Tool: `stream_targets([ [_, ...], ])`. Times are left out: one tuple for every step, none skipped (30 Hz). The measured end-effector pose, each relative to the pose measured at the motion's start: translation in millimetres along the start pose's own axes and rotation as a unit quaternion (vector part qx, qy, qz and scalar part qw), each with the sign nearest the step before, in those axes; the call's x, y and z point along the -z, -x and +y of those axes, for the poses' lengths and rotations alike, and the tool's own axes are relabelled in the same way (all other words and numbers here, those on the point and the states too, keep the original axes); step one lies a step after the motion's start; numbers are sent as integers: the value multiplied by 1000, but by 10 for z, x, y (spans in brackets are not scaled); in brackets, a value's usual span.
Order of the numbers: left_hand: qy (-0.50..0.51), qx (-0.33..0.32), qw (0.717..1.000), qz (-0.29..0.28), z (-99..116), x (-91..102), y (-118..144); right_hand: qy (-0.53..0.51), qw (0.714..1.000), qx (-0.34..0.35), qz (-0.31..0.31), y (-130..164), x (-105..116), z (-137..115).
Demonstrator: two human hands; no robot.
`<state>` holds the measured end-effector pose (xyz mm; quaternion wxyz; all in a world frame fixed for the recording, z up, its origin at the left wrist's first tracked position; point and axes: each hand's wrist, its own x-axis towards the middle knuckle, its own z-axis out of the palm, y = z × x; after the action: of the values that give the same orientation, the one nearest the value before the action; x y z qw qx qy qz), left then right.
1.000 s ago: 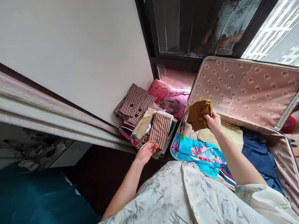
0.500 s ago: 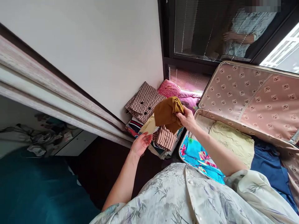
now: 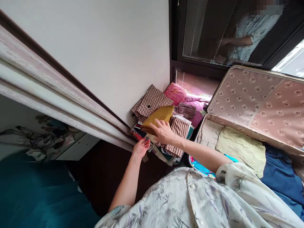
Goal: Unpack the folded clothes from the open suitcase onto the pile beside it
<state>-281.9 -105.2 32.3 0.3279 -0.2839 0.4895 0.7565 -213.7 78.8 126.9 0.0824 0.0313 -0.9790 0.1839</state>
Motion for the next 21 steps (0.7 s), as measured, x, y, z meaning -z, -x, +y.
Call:
stream_targets([
  [-6,2,1000,22,3,41,-48,-4,1000,6,-20,110,-129,21],
  [-12,4,999,36,-1,88,-88,-12,999,2,-29,251,-238,83],
  [-17,7,999,42,-13,140,-121,-23,999,-12,-31,420,-325,183],
  [-23,11,999,42,-32,193,-148,-34,998,-36,-26,613,-389,320],
  [-29,16,999,39,-56,242,-170,-46,997,-66,-14,829,-435,487],
  [-35,19,999,36,-85,281,-188,-58,993,-101,4,1065,-465,675],
  [-42,20,998,35,-116,306,-203,-67,987,-140,28,1321,-482,875],
  [-50,19,998,33,-149,312,-215,-73,979,-185,53,1595,-492,1077],
  [-61,14,998,31,-184,296,-222,-73,964,-242,76,1883,-495,1273],
  [-74,6,997,26,-220,255,-219,-65,944,-309,94,2181,-493,1454],
  [-89,-5,996,17,-259,192,-202,-51,918,-379,107,2482,-488,1614],
  [-105,-16,994,3,-301,107,-167,-33,887,-447,116,2781,-479,1747],
  [-122,-30,992,-19,-350,5,-114,-18,858,-498,122,3072,-467,1853],
  [-137,-43,988,-49,-408,-110,-42,-4,834,-537,128,3348,-453,1931],
  [-152,-55,983,-84,-477,-235,44,6,814,-565,134,3606,-439,1984],
  [-167,-64,976,-124,-560,-366,141,13,800,-584,140,3841,-426,2015],
  [-182,-66,967,-164,-660,-498,242,18,787,-600,144,4050,-417,2031],
  [-200,-62,957,-201,-776,-628,342,20,777,-612,148,4231,-414,2037],
  [-223,-51,945,-233,-910,-753,436,21,768,-622,151,4381,-419,2039],
  [-249,-34,932,-261,-1058,-870,519,21,761,-631,151,4498,-434,2041],
  [-278,-13,917,-285,-1219,-978,589,21,753,-641,147,4583,-457,2048],
])
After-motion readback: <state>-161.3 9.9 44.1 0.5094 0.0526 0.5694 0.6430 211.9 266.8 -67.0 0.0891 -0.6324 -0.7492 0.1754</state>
